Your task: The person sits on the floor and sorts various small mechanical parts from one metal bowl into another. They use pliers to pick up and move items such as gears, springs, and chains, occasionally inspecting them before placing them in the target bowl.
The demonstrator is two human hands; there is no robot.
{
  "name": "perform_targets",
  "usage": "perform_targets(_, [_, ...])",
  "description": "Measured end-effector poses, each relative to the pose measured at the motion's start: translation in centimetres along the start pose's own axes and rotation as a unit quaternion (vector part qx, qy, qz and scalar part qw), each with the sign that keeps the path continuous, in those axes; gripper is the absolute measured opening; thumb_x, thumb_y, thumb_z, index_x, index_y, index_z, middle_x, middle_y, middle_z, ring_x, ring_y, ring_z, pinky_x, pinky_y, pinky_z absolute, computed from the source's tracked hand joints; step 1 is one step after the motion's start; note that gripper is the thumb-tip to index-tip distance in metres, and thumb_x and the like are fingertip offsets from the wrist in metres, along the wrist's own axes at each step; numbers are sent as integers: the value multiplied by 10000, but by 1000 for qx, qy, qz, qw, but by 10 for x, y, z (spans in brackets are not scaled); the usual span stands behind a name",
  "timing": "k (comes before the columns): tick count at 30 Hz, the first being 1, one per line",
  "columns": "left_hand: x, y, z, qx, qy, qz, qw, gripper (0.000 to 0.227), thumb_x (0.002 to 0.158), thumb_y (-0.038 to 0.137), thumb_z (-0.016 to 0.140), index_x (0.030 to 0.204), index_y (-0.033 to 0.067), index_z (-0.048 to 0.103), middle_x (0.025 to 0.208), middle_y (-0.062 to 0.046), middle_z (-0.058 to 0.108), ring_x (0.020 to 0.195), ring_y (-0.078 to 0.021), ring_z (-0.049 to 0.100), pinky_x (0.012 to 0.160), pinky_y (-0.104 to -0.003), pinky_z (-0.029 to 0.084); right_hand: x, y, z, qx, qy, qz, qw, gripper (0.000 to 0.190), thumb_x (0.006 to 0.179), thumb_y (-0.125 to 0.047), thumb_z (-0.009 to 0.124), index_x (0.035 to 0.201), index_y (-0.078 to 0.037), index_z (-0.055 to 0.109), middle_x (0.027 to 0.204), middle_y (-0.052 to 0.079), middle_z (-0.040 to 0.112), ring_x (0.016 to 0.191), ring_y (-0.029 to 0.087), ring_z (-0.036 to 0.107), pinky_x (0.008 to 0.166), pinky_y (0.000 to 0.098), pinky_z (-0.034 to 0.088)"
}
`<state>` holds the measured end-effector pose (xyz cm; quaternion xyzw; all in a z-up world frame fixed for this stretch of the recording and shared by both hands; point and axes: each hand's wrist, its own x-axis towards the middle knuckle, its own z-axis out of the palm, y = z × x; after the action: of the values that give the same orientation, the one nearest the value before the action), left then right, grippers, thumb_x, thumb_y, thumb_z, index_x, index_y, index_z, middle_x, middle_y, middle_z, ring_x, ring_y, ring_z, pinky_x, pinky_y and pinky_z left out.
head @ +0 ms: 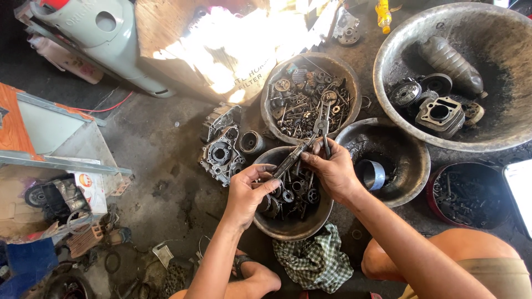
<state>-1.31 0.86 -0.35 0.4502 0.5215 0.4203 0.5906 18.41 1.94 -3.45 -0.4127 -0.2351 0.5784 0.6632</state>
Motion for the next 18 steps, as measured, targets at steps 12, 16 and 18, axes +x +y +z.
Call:
perform_targets(12, [3, -1, -6, 157, 66, 155, 973, 243, 750, 29, 894, 975, 64, 808, 867, -78, 780, 406, 12, 367, 347, -172, 281, -4, -10, 9, 13, 4, 22, 1000, 317, 795, 55, 845, 865, -55, 556, 705, 11, 558, 669, 106, 619, 639, 226, 581])
perform_targets(16, [3, 1, -4, 161, 74, 183, 967, 254, 721, -11, 892, 946, 75, 811, 842, -57, 750, 412, -4, 351, 354, -184, 276, -6, -11, 9, 26, 9, 36, 999, 312, 799, 51, 840, 874, -52, 556, 707, 15, 569, 671, 114, 629, 646, 242, 590])
perform_targets(18, [3, 3, -4, 202, 83, 243, 945, 220, 717, -1, 895, 895, 105, 820, 802, -39, 722, 415, -31, 351, 385, -191, 317, -6, -11, 8, 24, 8, 46, 999, 301, 803, 48, 839, 879, -56, 568, 699, 14, 593, 665, 112, 644, 628, 231, 583])
